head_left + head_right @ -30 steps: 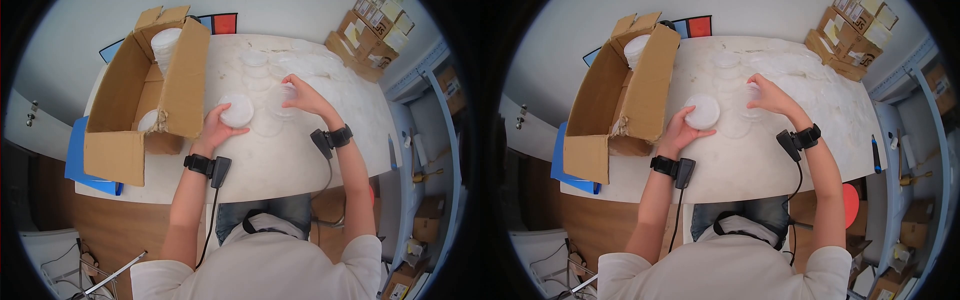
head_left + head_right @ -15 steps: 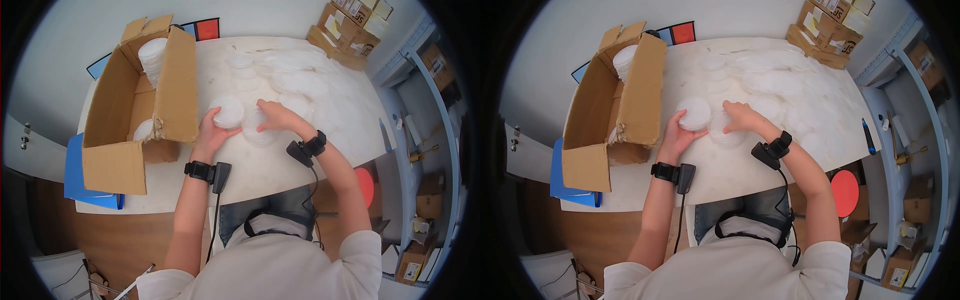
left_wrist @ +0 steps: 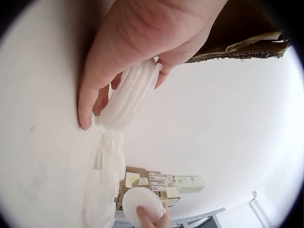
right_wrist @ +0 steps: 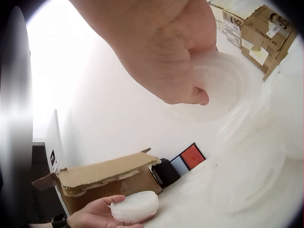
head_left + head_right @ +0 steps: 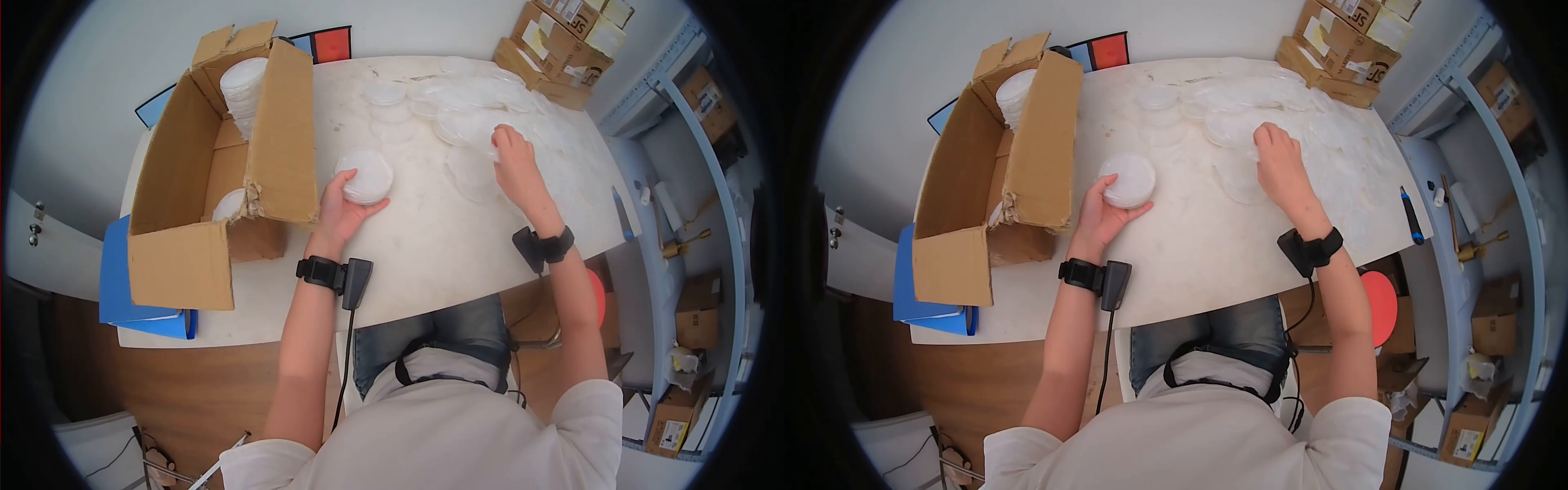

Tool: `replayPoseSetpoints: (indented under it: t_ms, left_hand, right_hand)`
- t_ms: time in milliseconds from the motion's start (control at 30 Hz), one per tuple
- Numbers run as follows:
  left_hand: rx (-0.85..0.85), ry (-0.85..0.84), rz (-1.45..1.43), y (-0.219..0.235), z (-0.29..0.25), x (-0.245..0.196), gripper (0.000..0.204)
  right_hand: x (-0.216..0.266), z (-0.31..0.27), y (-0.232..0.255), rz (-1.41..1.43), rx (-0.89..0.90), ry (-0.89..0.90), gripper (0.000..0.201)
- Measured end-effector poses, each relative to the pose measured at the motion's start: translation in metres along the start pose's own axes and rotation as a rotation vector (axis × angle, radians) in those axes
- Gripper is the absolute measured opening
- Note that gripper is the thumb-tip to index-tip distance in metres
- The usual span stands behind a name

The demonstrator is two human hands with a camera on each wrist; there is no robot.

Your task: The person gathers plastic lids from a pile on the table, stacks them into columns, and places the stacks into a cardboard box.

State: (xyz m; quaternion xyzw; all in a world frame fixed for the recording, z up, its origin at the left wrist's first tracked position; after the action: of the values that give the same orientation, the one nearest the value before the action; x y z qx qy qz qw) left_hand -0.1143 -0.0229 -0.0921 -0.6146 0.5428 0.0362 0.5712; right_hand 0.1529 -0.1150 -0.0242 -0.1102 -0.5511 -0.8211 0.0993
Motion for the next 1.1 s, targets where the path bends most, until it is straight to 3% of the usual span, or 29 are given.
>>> replayPoseSetpoints:
  t_ms: [33,67,133,267,367,433,567,633,667,733,767,833,933,1100]
  left_hand:
    - [-0.012,0.004,-0.002,0.000,0.000,0.000,0.046]
    - [-0.012,0.004,-0.002,0.000,0.000,0.000,0.046]
    - [0.013,-0.003,0.008,0.001,-0.001,0.000,0.046]
    - [0.010,-0.006,0.014,0.001,-0.001,0.000,0.045]
    - [0.024,-0.014,0.029,0.001,-0.001,0.001,0.050]
    - [0.021,-0.001,0.025,0.002,0.002,0.001,0.050]
    - [0.028,-0.002,0.028,0.001,0.000,0.000,0.050]
    - [0.018,-0.014,0.061,-0.003,-0.003,-0.001,0.049]
    - [0.014,-0.022,0.059,-0.004,-0.004,-0.001,0.049]
    - [0.076,-0.031,0.078,-0.009,-0.005,0.001,0.047]
    - [0.069,-0.042,0.078,-0.012,-0.005,0.002,0.047]
    - [0.276,-0.027,0.061,-0.021,-0.006,0.005,0.047]
    - [0.431,-0.050,0.020,-0.035,-0.006,0.007,0.054]
    - [0.618,-0.024,-0.142,-0.048,-0.003,0.012,0.062]
  right_hand:
    - [-0.001,-0.009,-0.018,-0.217,0.030,0.158,0.041]
    - [0.000,-0.018,-0.030,-0.217,0.030,0.159,0.041]
    - [0.008,-0.033,-0.045,-0.197,0.132,0.028,0.052]
    - [0.022,-0.033,-0.035,-0.164,0.177,-0.024,0.056]
    - [0.008,-0.020,-0.029,-0.014,0.313,-0.062,0.056]
    - [0.001,-0.013,-0.026,0.168,0.316,0.020,0.052]
    - [0.009,-0.003,-0.011,0.362,0.314,-0.025,0.044]
    - [0.007,0.003,-0.011,0.572,0.109,-0.111,0.039]
    - [0.008,0.006,-0.014,0.574,0.112,-0.102,0.039]
    - [0.011,0.012,-0.022,1.161,0.002,-0.154,0.039]
    - [0.012,0.014,-0.024,1.166,0.008,-0.143,0.039]
    - [0.017,0.016,-0.031,1.512,0.258,-0.331,0.043]
    - [0.050,0.018,-0.032,1.749,0.211,-0.259,0.045]
    - [0.044,0.015,-0.058,1.782,0.164,-0.270,0.047]
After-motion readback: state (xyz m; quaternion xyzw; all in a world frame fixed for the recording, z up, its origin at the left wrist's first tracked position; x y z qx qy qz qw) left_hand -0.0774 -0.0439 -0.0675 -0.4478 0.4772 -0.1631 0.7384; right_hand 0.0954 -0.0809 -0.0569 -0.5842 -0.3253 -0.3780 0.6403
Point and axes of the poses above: each hand's wrist, its own z-axis towards the middle knuckle, its own y-axis out of the back of the hand, x = y × z, the point moved 1 cm from there along z, towards the middle knuckle, and after that the axes turned 11 degrees about z, right-handed, at the moved point
